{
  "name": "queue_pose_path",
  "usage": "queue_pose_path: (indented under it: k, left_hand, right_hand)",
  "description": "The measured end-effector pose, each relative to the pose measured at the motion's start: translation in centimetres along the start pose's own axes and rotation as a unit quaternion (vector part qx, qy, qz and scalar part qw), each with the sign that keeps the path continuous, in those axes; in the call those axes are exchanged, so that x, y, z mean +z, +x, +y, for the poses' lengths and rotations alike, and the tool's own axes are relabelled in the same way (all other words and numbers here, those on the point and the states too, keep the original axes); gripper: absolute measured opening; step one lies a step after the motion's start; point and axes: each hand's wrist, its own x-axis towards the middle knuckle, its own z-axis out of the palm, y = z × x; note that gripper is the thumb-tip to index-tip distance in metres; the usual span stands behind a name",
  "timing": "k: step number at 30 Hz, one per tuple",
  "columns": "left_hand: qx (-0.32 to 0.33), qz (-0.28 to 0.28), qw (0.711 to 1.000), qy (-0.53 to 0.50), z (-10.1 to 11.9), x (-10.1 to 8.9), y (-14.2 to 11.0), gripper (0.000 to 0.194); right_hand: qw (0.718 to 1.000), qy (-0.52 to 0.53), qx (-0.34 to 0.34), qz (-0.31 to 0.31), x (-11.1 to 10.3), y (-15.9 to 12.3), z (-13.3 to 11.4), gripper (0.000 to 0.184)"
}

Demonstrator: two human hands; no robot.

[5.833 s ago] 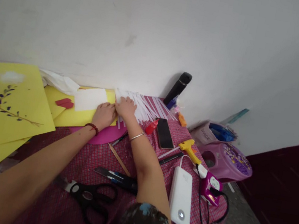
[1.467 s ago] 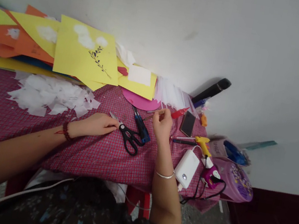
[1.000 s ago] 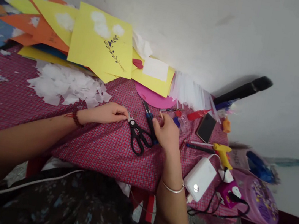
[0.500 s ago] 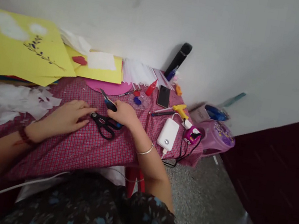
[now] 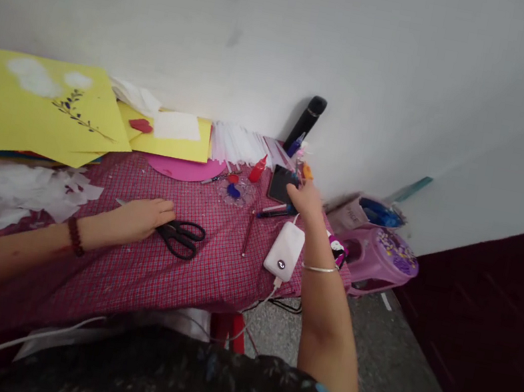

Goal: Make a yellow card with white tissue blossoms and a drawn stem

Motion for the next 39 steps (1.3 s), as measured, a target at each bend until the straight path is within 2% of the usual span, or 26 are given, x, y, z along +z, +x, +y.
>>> queue_pose_path:
  k: [2, 4, 9, 12, 14, 16, 17, 19, 21, 22, 25, 29, 31, 33, 36, 39]
  left_hand:
    - [-0.016, 0.000, 1.000, -0.013, 0.1, -0.2, 0.0, 0.024]
    - [-0.027, 0.009, 0.999, -0.021, 0.2, -0.6, -0.2, 0.025]
    - [-0.023, 0.034, 0.999, -0.025, -0.1, -1.9, -1.3, 0.022]
    - [0.002, 0.043, 0.999, -0.025, -0.3, -2.5, -1.5, 0.018]
    - [0.025, 0.043, 0.998, -0.029, -0.1, -3.0, -1.1, 0.018]
    - [0.046, 0.039, 0.998, -0.033, 0.7, -3.6, -0.1, 0.017]
    - [0.054, 0.039, 0.997, -0.035, 1.2, -4.0, 0.7, 0.017]
    - [0.063, 0.051, 0.996, -0.046, 2.5, -4.5, 2.4, 0.015]
    - [0.059, 0.070, 0.994, -0.064, 3.9, -4.9, 4.3, 0.014]
    - [0.054, 0.079, 0.993, -0.072, 4.5, -5.0, 5.2, 0.014]
    - [0.057, 0.098, 0.991, -0.077, 5.9, -5.0, 7.3, 0.011]
    - [0.092, 0.165, 0.981, -0.038, 6.5, -4.8, 8.3, 0.005]
    - [0.097, 0.217, 0.971, -0.018, 6.6, -4.8, 8.1, 0.017]
    - [0.080, 0.260, 0.962, -0.015, 6.6, -4.9, 7.4, 0.035]
    - [0.038, 0.281, 0.958, -0.035, 5.6, -4.4, 5.3, 0.043]
    - [0.011, 0.274, 0.961, -0.047, 3.2, -2.6, 2.7, 0.037]
  right_hand:
    - [0.997, -0.044, 0.058, -0.012, 0.4, 2.3, 1.3, 0.051]
    - [0.994, -0.070, 0.084, -0.029, 1.1, 4.0, 1.8, 0.048]
    - [0.991, -0.085, 0.096, -0.041, 1.9, 5.9, 1.7, 0.052]
    - [0.992, -0.095, 0.077, -0.027, 1.6, 5.3, 0.5, 0.051]
    - [0.996, -0.083, 0.026, -0.016, 1.4, 3.3, -1.2, 0.041]
    - [0.993, -0.010, -0.114, -0.042, 1.3, -0.4, -3.2, 0.033]
    - [0.979, 0.038, -0.180, -0.083, 1.3, -2.6, -4.2, 0.033]
    - [0.936, 0.091, -0.297, -0.168, 1.3, -7.3, -5.9, 0.037]
    - [0.903, 0.079, -0.353, -0.231, 1.3, -11.1, -6.8, 0.047]
    - [0.898, 0.064, -0.358, -0.247, 1.3, -12.4, -6.9, 0.050]
    - [0.889, 0.052, -0.346, -0.295, 1.0, -13.9, -6.1, 0.050]
    - [0.872, 0.180, -0.289, -0.352, 0.9, -13.3, -4.0, 0.035]
    - [0.865, 0.260, -0.245, -0.352, 1.0, -13.0, -3.0, 0.024]
    - [0.862, 0.310, -0.212, -0.341, 0.8, -12.6, -2.0, 0.021]
    - [0.886, 0.333, -0.130, -0.297, 0.0, -11.0, 0.0, 0.027]
    - [0.949, 0.259, -0.027, -0.176, -1.0, -7.8, 2.5, 0.029]
